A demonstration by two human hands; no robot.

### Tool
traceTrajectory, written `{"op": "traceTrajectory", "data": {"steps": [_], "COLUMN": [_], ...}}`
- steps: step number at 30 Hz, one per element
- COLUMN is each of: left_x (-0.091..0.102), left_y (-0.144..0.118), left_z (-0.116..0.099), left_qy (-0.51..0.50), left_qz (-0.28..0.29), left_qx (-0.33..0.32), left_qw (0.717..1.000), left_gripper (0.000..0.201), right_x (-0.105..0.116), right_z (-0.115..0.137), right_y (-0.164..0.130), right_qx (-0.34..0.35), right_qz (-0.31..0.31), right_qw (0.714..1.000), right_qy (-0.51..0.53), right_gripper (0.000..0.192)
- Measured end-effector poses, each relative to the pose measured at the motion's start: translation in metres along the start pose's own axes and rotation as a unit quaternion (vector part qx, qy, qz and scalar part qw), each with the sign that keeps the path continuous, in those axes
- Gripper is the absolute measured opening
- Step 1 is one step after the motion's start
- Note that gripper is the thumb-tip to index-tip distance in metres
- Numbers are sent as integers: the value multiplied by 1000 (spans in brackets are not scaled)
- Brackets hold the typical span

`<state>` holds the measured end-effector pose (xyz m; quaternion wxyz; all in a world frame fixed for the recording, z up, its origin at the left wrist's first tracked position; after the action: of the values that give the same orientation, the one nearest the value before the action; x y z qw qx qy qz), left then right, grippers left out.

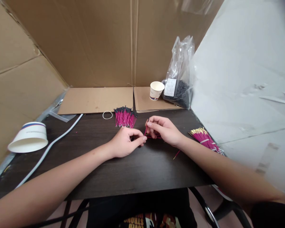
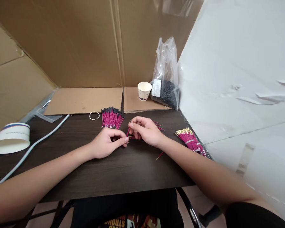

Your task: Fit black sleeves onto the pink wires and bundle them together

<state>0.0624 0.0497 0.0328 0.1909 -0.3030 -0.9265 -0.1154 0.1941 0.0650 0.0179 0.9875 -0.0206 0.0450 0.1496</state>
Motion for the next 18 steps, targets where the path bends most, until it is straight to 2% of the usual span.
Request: {"op": "traceTrajectory", "data": {"steps": [9,14,18], "left_x": [4,24,58], "left_y": [0,1,-1], "left_z": [2,3,4], "left_qy": [4,42,134], "left_qz": [-18,-98,-205], "left_qx": [11,10,20], "left_qw": [1000,994,969], "left_gripper": [29,33,36], "right_x": [2,7,9], "right_z": [-1,-3,0], "right_y": [0,2,1], "right_qx": [-9,-14,-2], "right_qz": [-3,-16,-16], "right_qw": [1000,1000,999], "right_qy": [3,-1,-28], "right_gripper": [40,38,33]}}
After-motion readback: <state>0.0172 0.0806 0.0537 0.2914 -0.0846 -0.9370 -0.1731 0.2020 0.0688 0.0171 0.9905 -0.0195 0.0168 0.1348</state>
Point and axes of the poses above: each hand's wrist, its own y-axis towards the middle knuckle, its own x-axis out of the back of the hand, z = x × y, the point moved 10 cm from there along y, towards the middle knuckle, and after that the axes turned 3 degrees about -z, right-handed, at the moved point
